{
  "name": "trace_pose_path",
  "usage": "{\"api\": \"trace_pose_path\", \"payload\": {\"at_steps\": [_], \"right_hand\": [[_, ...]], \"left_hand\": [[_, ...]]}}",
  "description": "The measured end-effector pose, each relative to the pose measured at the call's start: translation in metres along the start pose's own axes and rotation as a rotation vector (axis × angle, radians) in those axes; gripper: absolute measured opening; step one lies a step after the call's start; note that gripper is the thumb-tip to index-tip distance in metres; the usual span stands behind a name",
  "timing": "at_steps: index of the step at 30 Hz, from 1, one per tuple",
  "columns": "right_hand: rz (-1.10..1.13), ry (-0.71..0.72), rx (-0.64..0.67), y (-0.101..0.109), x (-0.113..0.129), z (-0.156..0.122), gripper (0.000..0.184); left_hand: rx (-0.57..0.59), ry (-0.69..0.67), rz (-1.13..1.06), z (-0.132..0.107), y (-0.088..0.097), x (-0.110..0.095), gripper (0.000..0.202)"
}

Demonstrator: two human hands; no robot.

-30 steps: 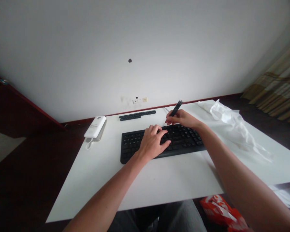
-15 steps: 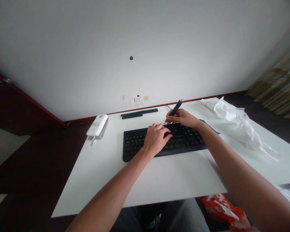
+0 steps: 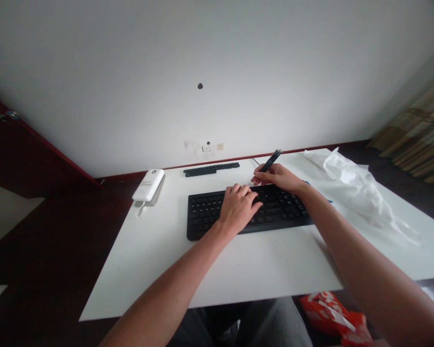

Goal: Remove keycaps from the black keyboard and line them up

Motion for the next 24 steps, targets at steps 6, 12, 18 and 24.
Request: {"api": "trace_pose_path", "payload": {"at_steps": [6,12,18,24], "right_hand": [[0.032,0.009,0.015,0.0,0.002,-0.002,0.037],[0.16,0.022,0.034,-0.013,0.004,-0.001,0.041],[-0.028,0.224,0.168,-0.051,0.019,-0.01,0.052],[-0.254,0.293,0.044,-0.06,0.024,-0.015,0.049]], "left_hand": [[-0.049,0.042,-0.017,-0.002,0.008,0.007,0.039],[-0.179,0.126,0.004,-0.007,0.026,0.033,0.056],[-0.179,0.093,-0.08,-0.009,0.026,0.035,0.076],[-0.095,0.173,-0.205,-0.011,0.025,0.03,0.049]]}}
Point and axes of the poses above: each hand's wrist, its own z-axis towards the middle knuckle, its own y-axis out of the back of the hand, x = y × z, the point moved 2 cm from there along z, towards the middle knuckle, and after that the axes turned 10 degrees about -y, right-handed, at the moved point
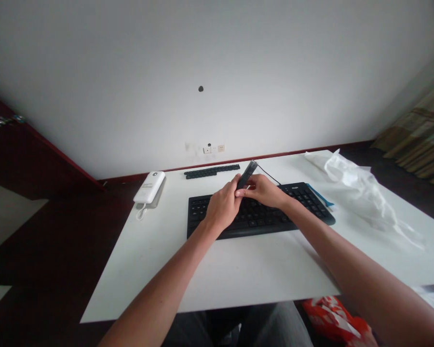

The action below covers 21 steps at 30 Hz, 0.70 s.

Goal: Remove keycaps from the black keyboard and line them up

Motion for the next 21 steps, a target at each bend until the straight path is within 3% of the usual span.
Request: {"api": "trace_pose_path", "payload": {"at_steps": [5,10,14,17,21], "right_hand": [[-0.183,0.007,0.069,0.01,0.002,-0.002,0.039],[-0.287,-0.045,0.243,0.009,0.001,-0.006,0.03],[-0.328,-0.014,0.251,0.003,0.0,-0.006,0.018],[-0.318,-0.012,0.244,0.001,0.003,-0.006,0.013],[-0.335,-0.039,0.24,0.001,0.008,-0.008,0.012]], "left_hand": [[-0.054,0.134,0.055,0.001,0.016,0.024,0.026],[-0.398,0.357,0.007,-0.01,0.047,0.087,0.028],[-0.648,0.45,-0.048,-0.029,0.058,0.133,0.025],[-0.689,0.49,-0.092,-0.036,0.053,0.15,0.023],[-0.678,0.513,-0.132,-0.035,0.047,0.158,0.024]]}}
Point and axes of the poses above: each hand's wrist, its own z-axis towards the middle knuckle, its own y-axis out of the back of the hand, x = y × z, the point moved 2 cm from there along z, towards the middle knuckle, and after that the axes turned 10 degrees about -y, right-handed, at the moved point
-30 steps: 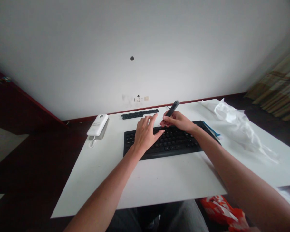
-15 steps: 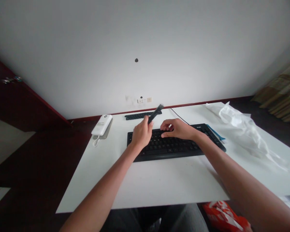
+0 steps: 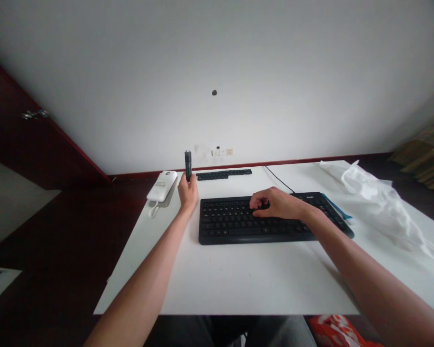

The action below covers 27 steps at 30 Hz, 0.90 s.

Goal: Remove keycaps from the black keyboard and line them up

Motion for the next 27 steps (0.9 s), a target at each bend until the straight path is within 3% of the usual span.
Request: {"api": "trace_pose_path", "payload": {"at_steps": [5,10,14,19,27], "right_hand": [[0.052,0.005,-0.02,-0.003,0.001,0.002,0.011],[0.633,-0.126,-0.144,0.001,-0.015,0.009,0.032],[0.979,-0.169,-0.107,0.001,-0.024,0.01,0.036],[1.053,-0.156,-0.065,-0.001,-0.023,0.008,0.036],[1.043,-0.201,-0.101,0.0,-0.024,0.009,0.035]], "left_hand": [[-0.005,0.058,-0.033,0.002,0.0,0.0,0.025],[0.009,0.075,-0.058,0.002,-0.001,0.0,0.024],[0.01,0.076,-0.059,0.002,-0.001,0.001,0.024],[0.014,0.083,-0.05,0.002,0.001,-0.002,0.024],[0.026,0.093,-0.05,0.002,0.0,-0.002,0.024]]}}
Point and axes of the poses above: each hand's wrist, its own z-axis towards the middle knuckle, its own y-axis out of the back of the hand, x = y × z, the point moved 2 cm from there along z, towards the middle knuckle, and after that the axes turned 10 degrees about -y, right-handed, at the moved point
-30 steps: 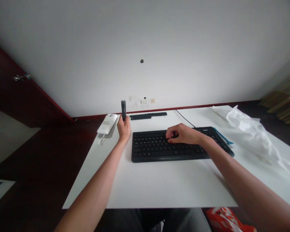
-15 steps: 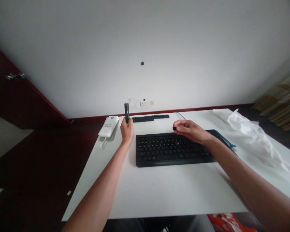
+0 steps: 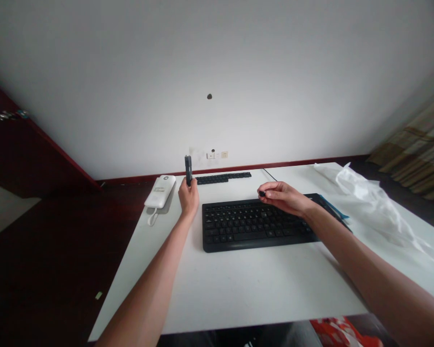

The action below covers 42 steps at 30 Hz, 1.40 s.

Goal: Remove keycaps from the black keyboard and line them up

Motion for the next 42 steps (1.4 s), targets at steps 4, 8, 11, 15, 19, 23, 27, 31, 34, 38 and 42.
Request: {"api": "trace_pose_path", "payload": {"at_steps": [4,8,11,15,19,23,27,31,34,38,42], "right_hand": [[-0.022,0.006,-0.014,0.0,0.001,-0.001,0.035],[-0.183,0.038,-0.022,-0.001,0.0,0.001,0.034],[-0.412,0.149,-0.163,0.003,-0.001,0.007,0.034],[-0.625,0.314,-0.454,0.018,-0.002,0.014,0.031],[-0.815,0.309,-0.495,0.029,-0.007,0.022,0.025],[-1.0,0.247,-0.359,0.022,-0.007,0.038,0.016],[-1.088,0.278,-0.301,0.005,-0.001,0.062,0.013],[-1.109,0.339,-0.285,-0.004,0.002,0.086,0.012],[-1.095,0.349,-0.294,-0.004,-0.001,0.095,0.012],[-1.098,0.272,-0.419,0.002,-0.008,0.09,0.021],[-1.162,0.23,-0.463,0.0,-0.009,0.084,0.017]], "left_hand": [[-0.002,0.003,0.007,0.0,-0.001,0.001,0.024],[-0.001,0.008,0.009,0.0,-0.001,0.001,0.024],[0.001,0.008,0.012,0.001,-0.001,0.002,0.024],[0.008,0.011,0.003,0.001,-0.001,0.002,0.024],[0.009,0.006,-0.008,0.002,-0.002,0.003,0.023],[0.014,0.035,0.005,0.003,-0.002,0.005,0.022],[0.012,0.033,-0.009,0.003,-0.003,0.006,0.023],[0.012,0.042,-0.014,0.003,-0.003,0.007,0.024],[0.008,0.044,-0.006,0.003,-0.002,0.006,0.023],[0.014,0.053,-0.002,0.003,-0.001,0.004,0.022],[0.021,0.064,0.007,0.003,-0.001,0.002,0.021]]}}
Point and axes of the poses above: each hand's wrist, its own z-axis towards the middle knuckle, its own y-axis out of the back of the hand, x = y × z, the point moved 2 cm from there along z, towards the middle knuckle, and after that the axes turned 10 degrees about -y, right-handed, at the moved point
